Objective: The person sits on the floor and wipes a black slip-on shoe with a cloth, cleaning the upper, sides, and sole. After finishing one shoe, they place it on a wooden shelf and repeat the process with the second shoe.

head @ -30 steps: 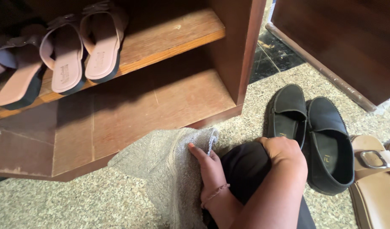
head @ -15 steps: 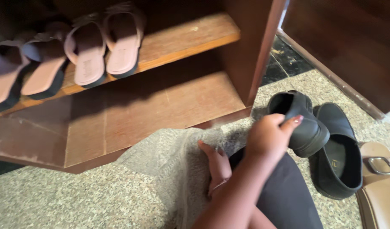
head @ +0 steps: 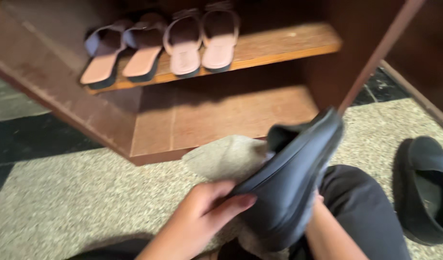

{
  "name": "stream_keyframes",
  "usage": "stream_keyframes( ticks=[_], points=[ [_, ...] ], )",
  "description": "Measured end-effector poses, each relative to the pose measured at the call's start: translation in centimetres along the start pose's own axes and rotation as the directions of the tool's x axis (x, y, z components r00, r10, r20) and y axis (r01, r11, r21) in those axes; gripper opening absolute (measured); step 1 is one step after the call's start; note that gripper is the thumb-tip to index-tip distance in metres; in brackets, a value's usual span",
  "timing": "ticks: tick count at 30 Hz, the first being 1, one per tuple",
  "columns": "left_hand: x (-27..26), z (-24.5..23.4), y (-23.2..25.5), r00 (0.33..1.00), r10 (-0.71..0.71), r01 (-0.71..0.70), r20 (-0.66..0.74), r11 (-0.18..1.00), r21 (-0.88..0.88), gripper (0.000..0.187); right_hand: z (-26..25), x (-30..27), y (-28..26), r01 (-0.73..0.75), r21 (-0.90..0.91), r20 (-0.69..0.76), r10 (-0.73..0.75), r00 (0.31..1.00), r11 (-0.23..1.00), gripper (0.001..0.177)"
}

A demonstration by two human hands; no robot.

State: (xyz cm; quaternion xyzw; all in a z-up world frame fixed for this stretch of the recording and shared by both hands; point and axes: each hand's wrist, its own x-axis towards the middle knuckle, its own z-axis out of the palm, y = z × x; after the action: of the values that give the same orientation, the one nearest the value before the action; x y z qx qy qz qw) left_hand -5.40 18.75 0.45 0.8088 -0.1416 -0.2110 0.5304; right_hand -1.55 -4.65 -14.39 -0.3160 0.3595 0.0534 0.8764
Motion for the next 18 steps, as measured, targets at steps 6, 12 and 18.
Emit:
stream_keyframes(
  ticks=[6,12,18],
  points=[
    [-6.4,-6.0,-7.0,0.994,0.079,-0.054,0.078,0.959,-0.278,0.032,0.1,-2.3,0.0,0.151,-0.264,-0.148,-0.195,0.970,0.953,0.032],
    [-7.8,-7.8,-11.3,0.994,-0.075,0.067,-0.082,0.992,-0.104,0.040,-2.6,-2.4,-0.7,0.823,-0.370,-0.020,-0.889,0.457,0.431,0.022],
    [-5.9,-6.7,-14.1,0.984,-0.123,0.125,-0.130,0.992,0.011,0.037,-2.7,-5.7,-0.1,0.860,-0.510,0.298,-0.940,0.168,-0.008,0.040]
  ],
)
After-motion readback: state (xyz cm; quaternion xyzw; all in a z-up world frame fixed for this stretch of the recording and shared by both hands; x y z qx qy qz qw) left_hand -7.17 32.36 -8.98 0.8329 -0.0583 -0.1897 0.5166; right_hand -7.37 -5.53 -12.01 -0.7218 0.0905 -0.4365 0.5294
